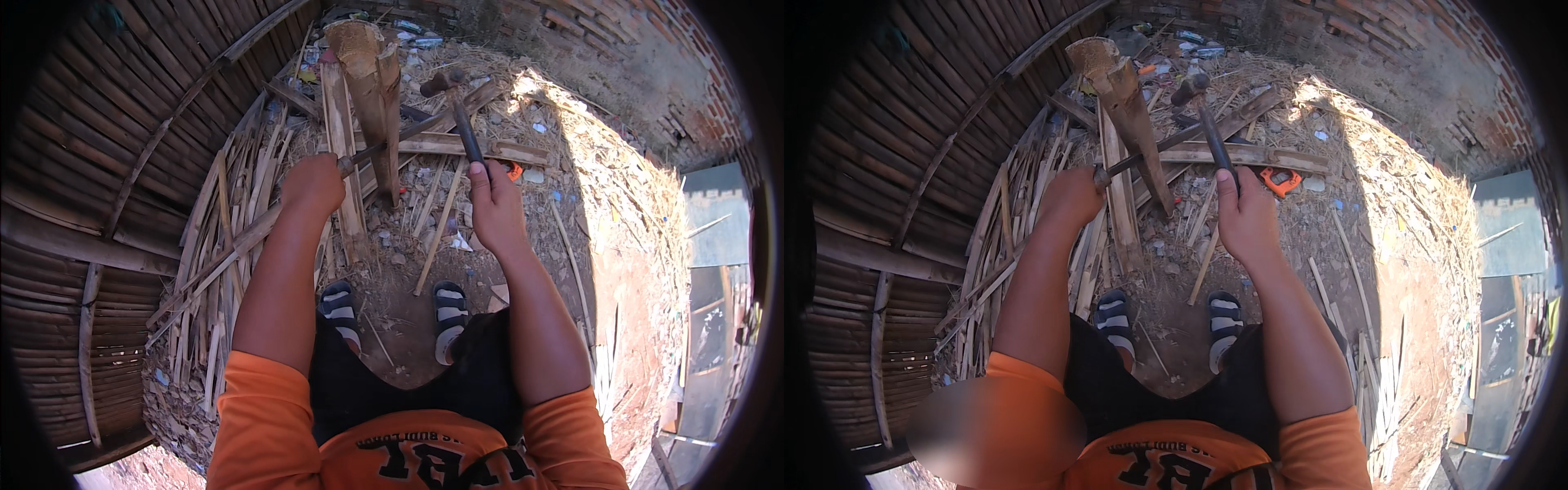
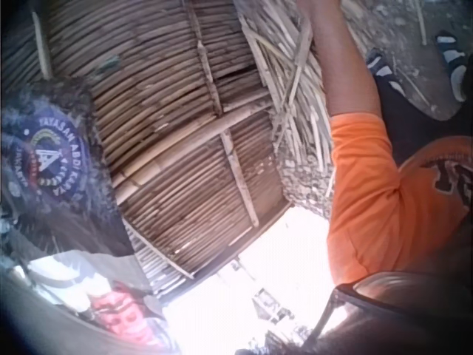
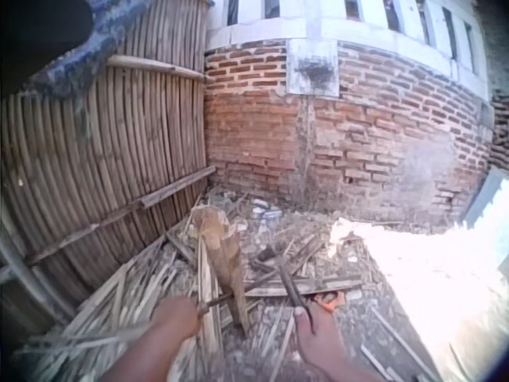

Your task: The person splits pieces of bamboo using a knife and a hammer while sitting outdoors, handling one bamboo segment at a time.

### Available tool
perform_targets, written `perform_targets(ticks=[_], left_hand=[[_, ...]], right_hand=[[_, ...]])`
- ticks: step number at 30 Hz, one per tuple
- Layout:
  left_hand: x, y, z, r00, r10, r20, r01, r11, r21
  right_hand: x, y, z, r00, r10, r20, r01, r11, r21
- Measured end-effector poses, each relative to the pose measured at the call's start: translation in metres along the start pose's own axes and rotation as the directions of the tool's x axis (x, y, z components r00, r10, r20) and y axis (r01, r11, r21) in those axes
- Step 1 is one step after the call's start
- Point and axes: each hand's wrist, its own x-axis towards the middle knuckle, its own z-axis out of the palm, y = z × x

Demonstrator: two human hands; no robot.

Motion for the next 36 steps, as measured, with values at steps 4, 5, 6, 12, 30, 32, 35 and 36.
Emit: perform_targets(ticks=[4,5,6,12,30,32,35,36], left_hand=[[-0.001,0.003,-0.001,1.0,0.009,0.0,-0.009,1.0,-0.002],[-0.002,0.007,-0.002,1.0,0.015,-0.002,-0.015,1.0,-0.005],[-0.001,0.006,-0.001,1.0,0.009,0.003,-0.009,1.0,0.001],[-0.001,0.002,0.004,1.0,-0.015,0.005,0.015,1.0,-0.012],[0.005,0.004,0.016,1.0,-0.005,-0.015,0.005,1.0,0.006],[0.005,0.005,0.015,1.0,-0.008,0.003,0.008,1.0,-0.004],[0.002,0.003,0.006,1.0,0.013,0.025,-0.013,1.0,0.012],[0.006,0.002,0.005,1.0,0.009,0.013,-0.009,1.0,0.025]], right_hand=[[0.001,0.009,0.014,0.987,-0.048,-0.151,0.062,0.994,0.09],[-0.002,0.023,0.019,0.998,-0.008,-0.07,0.007,1.0,-0.017],[-0.003,0.024,0.022,0.999,0.029,0.013,-0.028,0.992,-0.125],[0.005,-0.005,-0.001,0.998,0.006,-0.066,-0.003,0.999,0.045],[-0.009,0.032,0.032,0.994,0.082,0.072,-0.066,0.978,-0.2],[-0.006,0.03,0.025,0.996,0.067,0.053,-0.056,0.979,-0.194],[0.008,-0.006,-0.003,1.0,0.024,0.002,-0.024,1.0,-0.007],[0.013,-0.017,-0.011,0.999,0.017,-0.028,-0.015,0.997,0.07]])
